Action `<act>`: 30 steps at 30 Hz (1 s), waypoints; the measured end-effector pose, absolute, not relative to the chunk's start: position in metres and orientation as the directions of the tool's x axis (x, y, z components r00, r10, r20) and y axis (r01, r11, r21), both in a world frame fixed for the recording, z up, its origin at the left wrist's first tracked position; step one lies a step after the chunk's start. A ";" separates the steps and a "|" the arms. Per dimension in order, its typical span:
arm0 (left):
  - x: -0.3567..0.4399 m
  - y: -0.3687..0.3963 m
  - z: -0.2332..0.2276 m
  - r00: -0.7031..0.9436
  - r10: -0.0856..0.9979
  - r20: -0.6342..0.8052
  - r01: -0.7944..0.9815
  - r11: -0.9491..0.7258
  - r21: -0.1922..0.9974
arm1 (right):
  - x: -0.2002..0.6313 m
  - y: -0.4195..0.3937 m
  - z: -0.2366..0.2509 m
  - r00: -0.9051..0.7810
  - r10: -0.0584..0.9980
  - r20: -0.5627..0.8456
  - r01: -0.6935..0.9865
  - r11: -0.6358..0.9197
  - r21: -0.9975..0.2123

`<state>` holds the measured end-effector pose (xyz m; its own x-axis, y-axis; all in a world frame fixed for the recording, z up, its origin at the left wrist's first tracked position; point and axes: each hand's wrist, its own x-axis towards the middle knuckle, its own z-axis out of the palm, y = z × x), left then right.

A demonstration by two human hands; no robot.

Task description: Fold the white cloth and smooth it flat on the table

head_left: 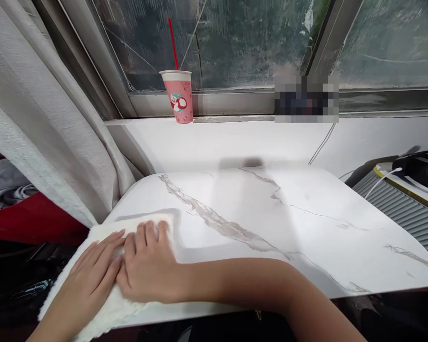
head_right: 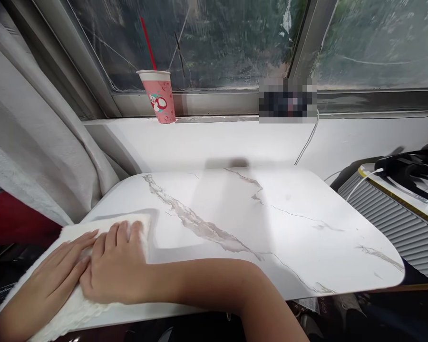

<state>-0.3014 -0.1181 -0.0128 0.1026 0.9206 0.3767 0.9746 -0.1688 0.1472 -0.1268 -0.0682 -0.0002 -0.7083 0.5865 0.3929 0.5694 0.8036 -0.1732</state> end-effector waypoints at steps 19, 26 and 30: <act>-0.311 0.003 0.015 0.078 0.963 0.257 0.975 -0.127 0.181 | -0.161 0.040 -0.003 -0.617 0.679 0.398 0.628 0.730 -0.271; -0.317 0.057 0.015 0.177 0.953 0.244 0.960 -0.222 0.170 | -0.166 0.079 -0.004 -0.534 0.751 0.389 0.701 0.650 -0.293; -0.317 0.078 0.017 0.189 0.951 0.246 0.954 -0.238 0.184 | -0.171 0.098 -0.007 -0.493 0.766 0.412 0.716 0.626 -0.307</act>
